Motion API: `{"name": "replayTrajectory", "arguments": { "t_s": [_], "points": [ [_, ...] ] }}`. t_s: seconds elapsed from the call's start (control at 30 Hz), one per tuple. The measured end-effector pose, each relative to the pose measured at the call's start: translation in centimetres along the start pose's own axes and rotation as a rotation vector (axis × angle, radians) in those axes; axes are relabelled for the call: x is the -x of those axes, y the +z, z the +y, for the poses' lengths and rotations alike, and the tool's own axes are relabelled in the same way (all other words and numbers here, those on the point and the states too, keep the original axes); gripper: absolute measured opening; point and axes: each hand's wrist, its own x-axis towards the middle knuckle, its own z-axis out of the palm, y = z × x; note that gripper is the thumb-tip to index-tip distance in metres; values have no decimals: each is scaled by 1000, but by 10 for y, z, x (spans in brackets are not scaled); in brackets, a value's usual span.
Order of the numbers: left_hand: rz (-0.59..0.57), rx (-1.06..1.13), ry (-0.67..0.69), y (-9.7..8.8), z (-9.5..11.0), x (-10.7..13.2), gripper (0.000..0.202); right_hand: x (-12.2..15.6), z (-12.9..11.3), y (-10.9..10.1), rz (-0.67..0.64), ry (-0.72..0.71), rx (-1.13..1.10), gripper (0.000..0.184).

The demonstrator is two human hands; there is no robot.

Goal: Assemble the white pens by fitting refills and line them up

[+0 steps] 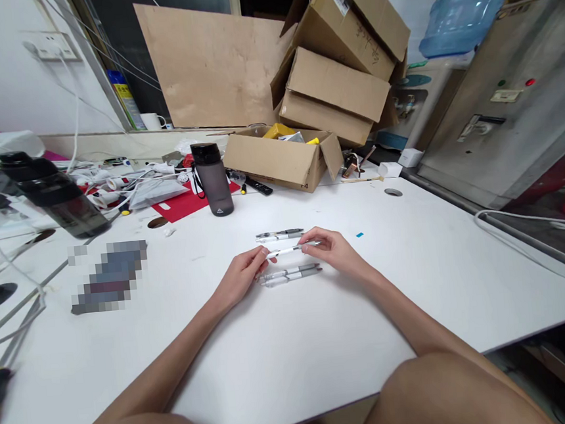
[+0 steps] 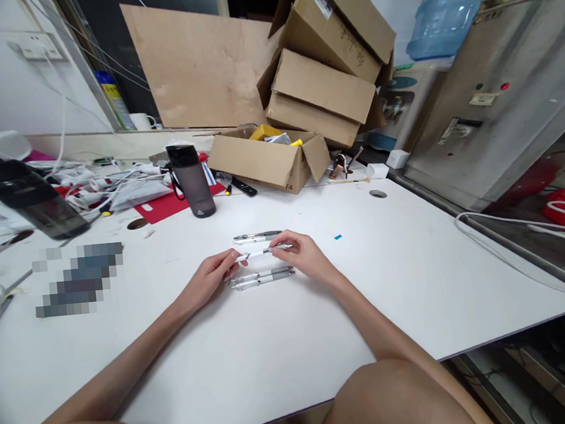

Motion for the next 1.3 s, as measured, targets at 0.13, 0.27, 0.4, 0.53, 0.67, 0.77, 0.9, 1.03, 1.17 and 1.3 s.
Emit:
{"name": "replayTrajectory", "arguments": {
  "t_s": [0.13, 0.27, 0.4, 0.53, 0.67, 0.77, 0.9, 1.03, 1.17, 1.3],
  "points": [
    [7, -9, 7, 1, -2, 0, 48, 1, 2, 0, -45, 22, -11, 24],
    [-6, -29, 25, 2, -1, 0, 49, 2, 2, 0, -60, 22, -20, 27],
    [-21, -56, 32, 1, 1, 1, 47, 3, 2, 1, -101, 83, 0, 32],
    [11, -66, 31, -1, 2, 1, 47, 4, 0, 1, -76, 36, 36, 32],
    [-7, -67, 28, -1, 2, 2, 47, 4, -3, 1, -100, 65, 1, 30],
    [-1, -73, 33, -1, 2, 2, 48, 5, -5, 1, -98, 74, 15, 29],
    [8, -72, 41, -2, 1, 1, 49, 5, -6, 1, -86, 53, 34, 27],
    [-6, -52, 37, -1, 1, 1, 46, 6, -7, 0, -106, 82, 43, 29],
    [-3, -42, 34, -1, 1, 1, 45, 6, -8, 0, -106, 30, 71, 26],
    [-17, -24, 38, -1, 2, 2, 44, 5, -7, 0, -132, 96, 56, 32]
  ]
}}
